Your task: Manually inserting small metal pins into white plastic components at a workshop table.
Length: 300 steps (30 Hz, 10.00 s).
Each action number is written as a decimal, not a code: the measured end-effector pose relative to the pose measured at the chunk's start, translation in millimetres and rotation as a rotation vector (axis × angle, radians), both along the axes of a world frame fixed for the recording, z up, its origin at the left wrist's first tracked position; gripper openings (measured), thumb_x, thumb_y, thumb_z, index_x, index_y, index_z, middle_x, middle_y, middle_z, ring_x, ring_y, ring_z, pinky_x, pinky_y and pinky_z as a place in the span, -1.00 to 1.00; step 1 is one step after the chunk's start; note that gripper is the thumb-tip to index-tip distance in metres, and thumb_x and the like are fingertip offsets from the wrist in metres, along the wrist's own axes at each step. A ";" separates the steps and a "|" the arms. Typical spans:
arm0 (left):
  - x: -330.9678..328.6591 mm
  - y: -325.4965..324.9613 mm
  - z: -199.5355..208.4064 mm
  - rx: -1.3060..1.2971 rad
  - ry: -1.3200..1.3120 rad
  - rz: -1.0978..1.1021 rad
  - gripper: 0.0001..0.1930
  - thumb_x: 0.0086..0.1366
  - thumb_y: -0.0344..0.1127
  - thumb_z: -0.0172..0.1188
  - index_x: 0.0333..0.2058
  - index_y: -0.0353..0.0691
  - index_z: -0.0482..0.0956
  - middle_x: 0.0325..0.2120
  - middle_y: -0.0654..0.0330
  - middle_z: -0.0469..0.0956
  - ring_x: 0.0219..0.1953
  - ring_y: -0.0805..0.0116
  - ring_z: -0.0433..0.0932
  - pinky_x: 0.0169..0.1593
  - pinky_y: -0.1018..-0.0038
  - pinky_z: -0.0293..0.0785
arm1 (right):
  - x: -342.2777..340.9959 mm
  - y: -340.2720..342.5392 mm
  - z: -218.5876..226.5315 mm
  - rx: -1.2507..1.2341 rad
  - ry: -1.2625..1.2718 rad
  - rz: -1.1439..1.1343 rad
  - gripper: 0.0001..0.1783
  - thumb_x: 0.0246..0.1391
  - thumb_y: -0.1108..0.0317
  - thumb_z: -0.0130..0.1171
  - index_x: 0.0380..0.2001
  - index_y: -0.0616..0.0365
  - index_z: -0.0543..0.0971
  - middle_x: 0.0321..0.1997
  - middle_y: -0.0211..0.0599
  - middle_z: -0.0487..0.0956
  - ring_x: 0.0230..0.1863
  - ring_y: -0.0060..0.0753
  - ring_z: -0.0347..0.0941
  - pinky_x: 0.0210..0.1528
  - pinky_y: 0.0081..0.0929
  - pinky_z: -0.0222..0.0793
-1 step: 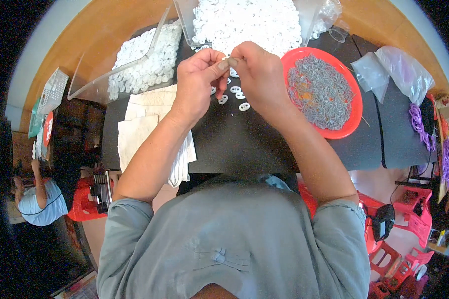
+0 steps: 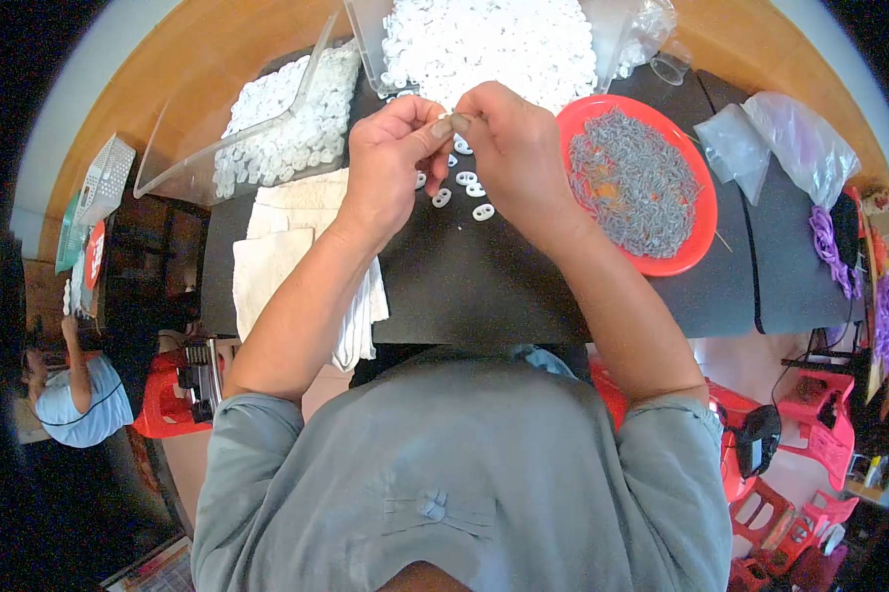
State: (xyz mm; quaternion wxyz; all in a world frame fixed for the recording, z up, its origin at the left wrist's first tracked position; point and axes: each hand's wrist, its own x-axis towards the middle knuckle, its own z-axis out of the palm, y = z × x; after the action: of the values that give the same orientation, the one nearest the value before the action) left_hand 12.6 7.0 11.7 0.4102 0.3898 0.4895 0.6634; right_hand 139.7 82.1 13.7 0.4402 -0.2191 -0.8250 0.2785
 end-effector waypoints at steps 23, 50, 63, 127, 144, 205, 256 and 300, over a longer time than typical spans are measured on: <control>-2.6 2.1 -2.6 -0.140 0.018 0.001 -0.87 0.30 -0.37 0.16 -0.41 -0.28 0.49 -0.59 0.27 0.47 -0.69 0.56 0.39 -0.68 0.61 0.28 | 5.3 5.8 -1.1 0.342 -0.222 -0.110 -0.93 0.10 0.46 0.11 -0.31 0.17 0.49 -0.38 -0.11 0.56 -0.32 -0.02 0.53 -0.33 -0.20 0.41; -4.5 5.1 -8.9 -0.042 0.248 0.113 -0.86 0.23 -0.48 0.11 -0.51 -0.35 0.44 -0.66 0.23 0.47 -0.69 0.55 0.39 -0.66 0.55 0.27 | -9.1 9.7 -15.0 0.325 -0.027 -0.035 -0.92 0.07 0.52 0.12 -0.33 0.23 0.53 -0.51 -0.11 0.52 -0.51 -0.20 0.48 -0.44 -0.36 0.35; -14.2 10.6 -15.8 0.038 -0.076 0.051 -0.86 0.26 -0.36 0.15 -0.44 -0.31 0.51 -0.59 0.24 0.48 -0.65 0.52 0.42 -0.65 0.55 0.32 | 39.1 -26.5 -5.7 0.408 -0.642 -0.056 -0.89 -0.03 0.43 0.18 -0.37 0.03 0.61 -0.42 -0.23 0.59 -0.43 -0.07 0.53 -0.38 -0.21 0.41; -19.3 10.9 -19.7 0.112 -0.401 0.045 -0.81 0.26 -0.35 0.09 -0.35 -0.42 0.50 -0.41 0.03 0.54 -0.38 0.23 0.59 -0.32 0.34 0.53 | -8.2 -23.0 26.6 -0.598 0.089 0.144 -0.82 0.14 0.34 0.13 -0.29 0.22 0.59 -0.47 -0.47 0.54 -0.49 -0.73 0.38 -0.48 -0.76 0.15; -3.6 4.0 -5.7 0.106 -0.084 0.057 -0.85 0.19 -0.38 0.15 -0.45 -0.38 0.52 -0.59 0.16 0.53 -0.59 0.46 0.52 -0.53 0.56 0.44 | 8.9 20.4 20.1 -0.907 0.058 0.256 -0.81 0.17 0.35 0.14 -0.32 0.29 0.54 -0.46 -0.31 0.58 -0.52 -0.57 0.49 -0.52 -0.71 0.30; -1.6 -7.2 15.3 0.243 0.010 -0.052 -0.74 0.12 -0.61 0.25 -0.17 -0.47 0.52 -0.41 0.10 0.60 -0.47 0.43 0.54 -0.45 0.57 0.48 | 17.2 11.4 32.8 -0.751 0.059 0.401 -0.82 0.16 0.31 0.11 -0.39 0.22 0.55 -0.54 -0.42 0.54 -0.57 -0.66 0.42 -0.55 -0.74 0.15; 14.5 -1.2 25.0 0.167 0.641 0.087 -0.84 0.02 -0.48 0.33 -0.36 -0.33 0.61 -0.57 0.34 0.50 -0.48 0.62 0.42 -0.37 0.64 0.36 | 149.4 67.3 -19.3 0.230 -0.730 -0.376 -0.83 -0.06 0.29 0.24 -0.39 0.13 0.57 -0.38 -0.21 0.58 -0.30 -0.09 0.51 -0.28 -0.22 0.38; 37.1 3.9 0.8 0.154 0.470 -0.110 -0.94 0.20 -0.46 0.18 -0.41 -0.32 0.57 -0.61 0.31 0.51 -0.59 0.63 0.41 -0.52 0.66 0.33 | 70.4 1.0 22.6 -0.682 0.168 0.172 -0.87 0.00 0.62 0.15 -0.33 0.26 0.57 -0.40 -0.40 0.59 -0.42 -0.68 0.47 -0.44 -0.70 0.28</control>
State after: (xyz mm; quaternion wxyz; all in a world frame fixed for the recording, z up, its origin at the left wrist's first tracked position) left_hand 49.8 10.9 12.5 0.2896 0.5895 0.4977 0.5665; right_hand 210.2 83.1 36.2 0.3830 -0.2593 -0.6610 0.5908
